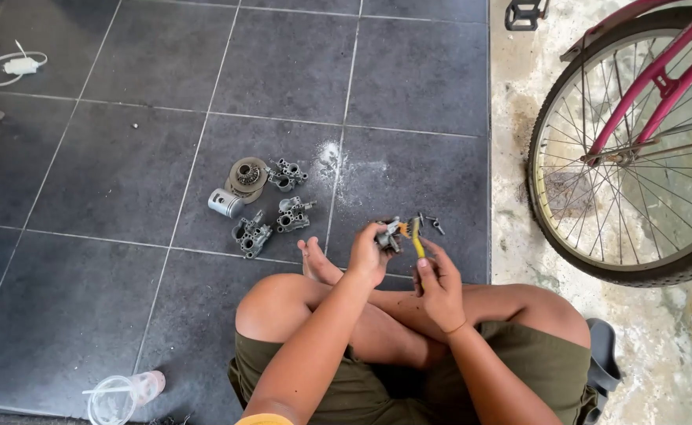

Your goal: Cleaning motorcycle carburetor components, specifically the float and main body, using a small brush.

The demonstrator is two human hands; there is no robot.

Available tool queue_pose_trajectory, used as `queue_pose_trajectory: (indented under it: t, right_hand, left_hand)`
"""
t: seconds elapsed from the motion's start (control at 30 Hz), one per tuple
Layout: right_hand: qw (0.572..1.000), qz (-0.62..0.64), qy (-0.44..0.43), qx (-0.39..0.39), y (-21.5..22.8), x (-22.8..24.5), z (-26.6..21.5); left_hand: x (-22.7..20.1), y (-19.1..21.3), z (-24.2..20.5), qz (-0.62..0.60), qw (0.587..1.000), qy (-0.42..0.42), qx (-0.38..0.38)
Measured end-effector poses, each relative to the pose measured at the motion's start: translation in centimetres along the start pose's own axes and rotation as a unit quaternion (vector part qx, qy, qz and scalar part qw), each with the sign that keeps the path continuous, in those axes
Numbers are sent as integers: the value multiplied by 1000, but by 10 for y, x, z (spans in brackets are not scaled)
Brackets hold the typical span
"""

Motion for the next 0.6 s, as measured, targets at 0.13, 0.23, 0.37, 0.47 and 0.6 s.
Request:
queue_pose_trajectory:
  t: [0.13, 0.23, 0.37, 0.47, 0.6]
  right_hand:
    - [1000, 12, 2, -23, 5, 19, 4]
    - [999, -19, 20, -37, 7, 36, 3]
    - [997, -32, 54, -34, 3, 63, 6]
    - [996, -47, 72, -11, 5, 80, 10]
    - [984, -131, 119, 19, -9, 136, 11]
  left_hand:
    - [-15, -20, -23, 41, 997, -49, 41]
    - [-5, -8, -4, 4, 995, -59, 77]
    - [-26, -35, -35, -16, 980, -69, 186]
    - [-40, -51, -58, 48, 970, -82, 223]
    - [-57, -52, -76, 214, 914, -256, 232]
Point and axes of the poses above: each hand's wrist, its own z-axis towards the middle knuckle, its own y-axis out of the back of the hand, x = y × z, the point moved 7 cm from there along z, towards the middle knuckle, and after that the axes turned 7 degrees about y, right-handed, at the moved point
